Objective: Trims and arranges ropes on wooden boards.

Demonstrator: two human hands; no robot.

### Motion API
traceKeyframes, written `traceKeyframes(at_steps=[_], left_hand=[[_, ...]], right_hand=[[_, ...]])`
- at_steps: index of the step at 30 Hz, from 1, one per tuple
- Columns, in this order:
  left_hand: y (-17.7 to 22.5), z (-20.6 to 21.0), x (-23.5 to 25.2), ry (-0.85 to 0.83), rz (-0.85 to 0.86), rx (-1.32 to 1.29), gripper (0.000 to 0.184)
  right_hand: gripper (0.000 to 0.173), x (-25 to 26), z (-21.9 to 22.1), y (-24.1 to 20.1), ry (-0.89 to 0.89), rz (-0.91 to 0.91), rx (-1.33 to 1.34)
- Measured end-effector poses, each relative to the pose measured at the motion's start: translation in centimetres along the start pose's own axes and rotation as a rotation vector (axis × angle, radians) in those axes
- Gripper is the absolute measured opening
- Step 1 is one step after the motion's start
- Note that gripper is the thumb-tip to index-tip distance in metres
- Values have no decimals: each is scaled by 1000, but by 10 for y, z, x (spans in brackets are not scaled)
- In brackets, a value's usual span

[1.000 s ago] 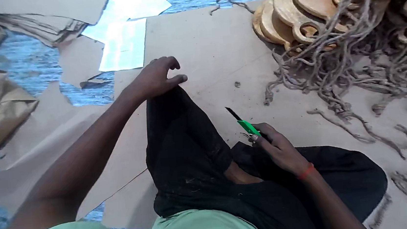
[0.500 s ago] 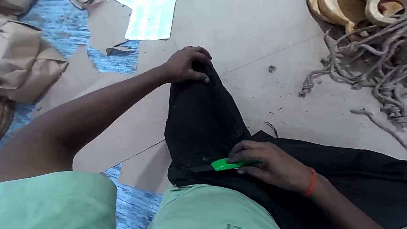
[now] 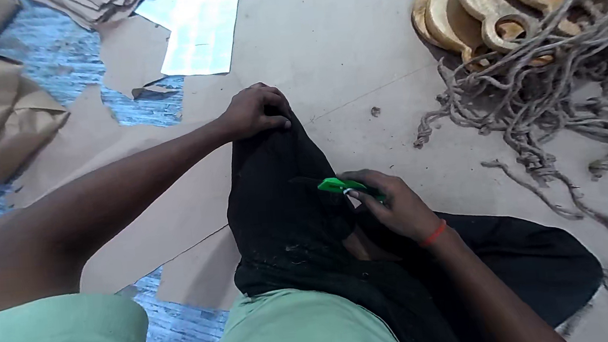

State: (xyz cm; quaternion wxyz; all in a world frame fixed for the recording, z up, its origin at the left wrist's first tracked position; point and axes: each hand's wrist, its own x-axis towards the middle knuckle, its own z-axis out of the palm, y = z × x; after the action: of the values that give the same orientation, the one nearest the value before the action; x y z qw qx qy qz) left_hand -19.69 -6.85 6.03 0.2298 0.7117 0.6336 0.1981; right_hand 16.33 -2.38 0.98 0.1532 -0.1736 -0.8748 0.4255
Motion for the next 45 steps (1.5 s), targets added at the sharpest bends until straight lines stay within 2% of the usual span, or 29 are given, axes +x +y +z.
traceKeyframes(at_steps=[5, 9, 12, 14, 16, 18, 20, 27, 32, 37, 39, 43, 45], left_hand=[[1, 2, -3, 28, 21, 53, 25], [-1, 11, -22, 165, 226, 113, 33], [7, 12, -48, 13, 423, 226, 48], [19, 14, -58, -130, 504, 288, 43], [29, 22, -58, -190, 481, 306, 29], [35, 29, -51, -170, 400, 264, 16], [40, 32, -45, -160, 331, 221, 11], [46, 41, -44, -55, 287, 213, 15], [50, 45, -45, -10, 300, 224, 15], [51, 44, -44, -30, 286, 223, 15], [50, 44, -44, -23, 290, 221, 16], [48, 46, -44, -16, 287, 225, 17], [48, 46, -45, -26, 280, 231, 17]], right_hand=[[32, 37, 15, -23, -50, -82, -24], [28, 30, 24, -26, -31, -100, -58], [26, 13, 25, -26, -19, -109, -77], [24, 4, 26, -20, -10, -119, -64], [23, 1, 26, -13, -21, -126, -44], [24, 5, 26, -11, -32, -136, -32], [24, 9, 27, -13, -34, -146, -25], [22, 8, 30, -6, -17, -144, -46], [27, -16, 23, -12, -19, -182, -175], [27, -31, 18, -7, -125, -121, -91], [28, -28, 19, -7, -110, -109, -106], [41, -11, 17, -15, -94, -92, -147], [40, 1, 19, -16, -77, -99, -181]])
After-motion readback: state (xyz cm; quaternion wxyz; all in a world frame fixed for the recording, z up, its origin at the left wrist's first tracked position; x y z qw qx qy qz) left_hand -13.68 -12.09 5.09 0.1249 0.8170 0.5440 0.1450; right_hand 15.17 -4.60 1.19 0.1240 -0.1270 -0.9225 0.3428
